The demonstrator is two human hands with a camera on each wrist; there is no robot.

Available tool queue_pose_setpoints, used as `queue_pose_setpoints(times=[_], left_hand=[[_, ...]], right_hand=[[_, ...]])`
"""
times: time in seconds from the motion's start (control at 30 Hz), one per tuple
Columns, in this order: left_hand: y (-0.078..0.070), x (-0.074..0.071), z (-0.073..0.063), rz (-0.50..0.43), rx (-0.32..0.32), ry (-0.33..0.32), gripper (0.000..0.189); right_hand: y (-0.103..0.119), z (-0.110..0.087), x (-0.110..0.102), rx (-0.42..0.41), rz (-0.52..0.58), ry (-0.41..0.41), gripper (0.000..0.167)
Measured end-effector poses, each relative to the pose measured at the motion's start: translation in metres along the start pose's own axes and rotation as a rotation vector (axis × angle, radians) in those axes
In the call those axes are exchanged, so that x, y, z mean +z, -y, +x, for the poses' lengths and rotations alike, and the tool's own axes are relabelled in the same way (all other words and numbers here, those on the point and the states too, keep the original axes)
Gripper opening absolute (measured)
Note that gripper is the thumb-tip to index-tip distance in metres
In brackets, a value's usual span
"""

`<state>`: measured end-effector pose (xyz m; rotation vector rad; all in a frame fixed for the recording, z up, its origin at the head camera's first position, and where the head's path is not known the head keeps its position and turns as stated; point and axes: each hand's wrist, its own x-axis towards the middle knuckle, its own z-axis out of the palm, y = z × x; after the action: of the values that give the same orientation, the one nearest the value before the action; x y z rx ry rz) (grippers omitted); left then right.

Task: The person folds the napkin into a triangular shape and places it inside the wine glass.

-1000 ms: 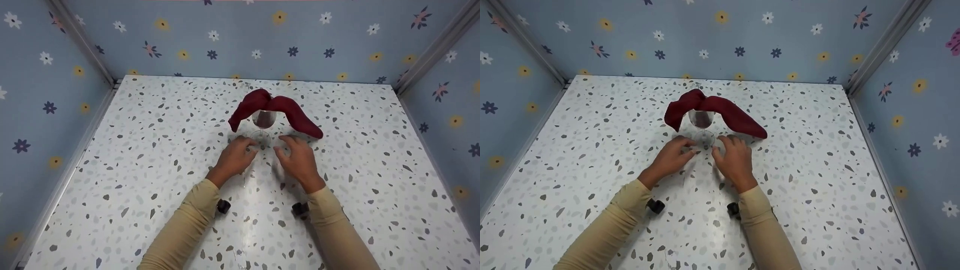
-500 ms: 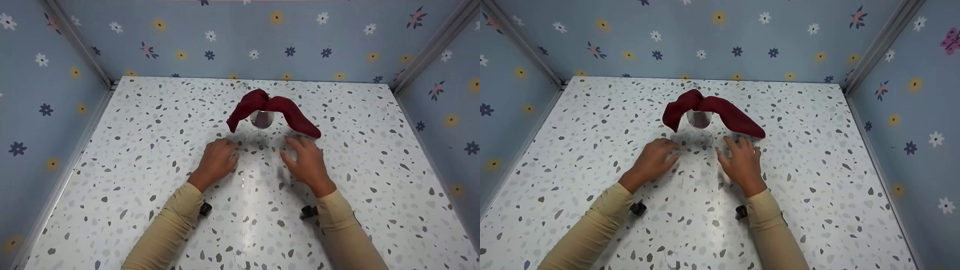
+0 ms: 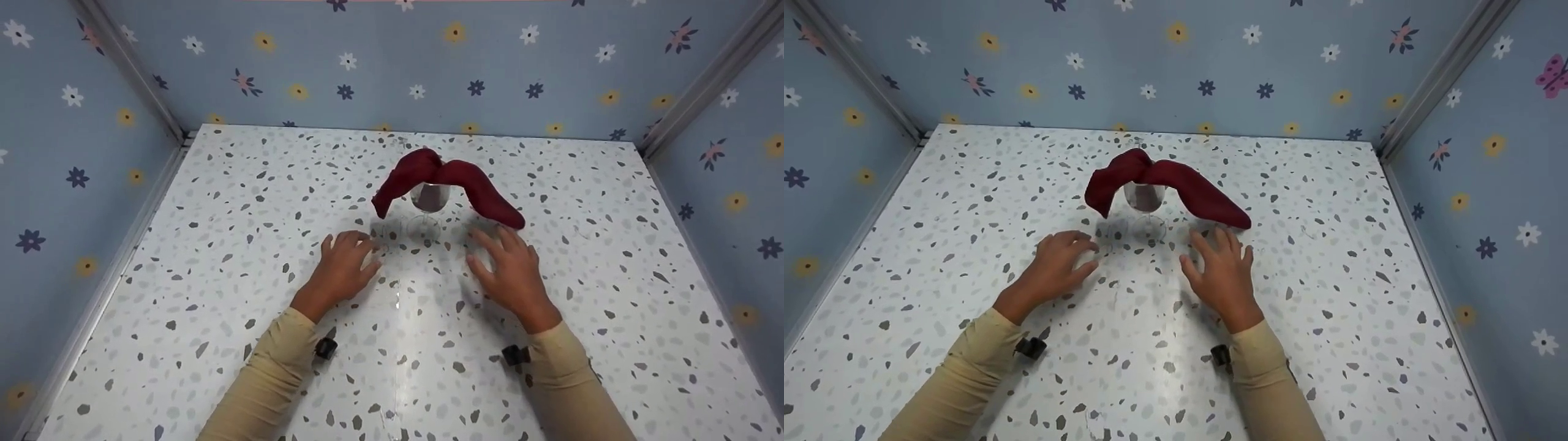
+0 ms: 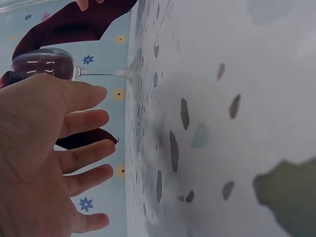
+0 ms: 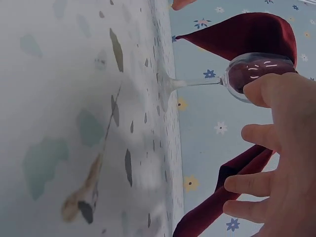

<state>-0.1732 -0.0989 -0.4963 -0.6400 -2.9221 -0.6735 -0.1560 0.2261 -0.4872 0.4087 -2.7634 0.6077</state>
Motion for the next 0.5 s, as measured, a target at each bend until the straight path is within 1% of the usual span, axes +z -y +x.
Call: queue_pose_setpoints(times=[0.17,0.3,0.5], left_hand=[[0.004,-0.002,-0.012,-0.019,-0.006,-0.022,0.027],[0.006,-0.004,-0.019,-0.025,-0.019,-0.029,0.028],[0.01,-0.007,-0.027,-0.04,-0.046,-0.026,0.028]], right_hand=[[-0.006,-0.011,-0.002,0.012,-0.002,0.044,0.055],[-0.007,-0.016,-0.007,0.033,0.003,0.068,0.057],[-0.007,-0.019,-0.011,0.025,-0.004,0.073,0.058]])
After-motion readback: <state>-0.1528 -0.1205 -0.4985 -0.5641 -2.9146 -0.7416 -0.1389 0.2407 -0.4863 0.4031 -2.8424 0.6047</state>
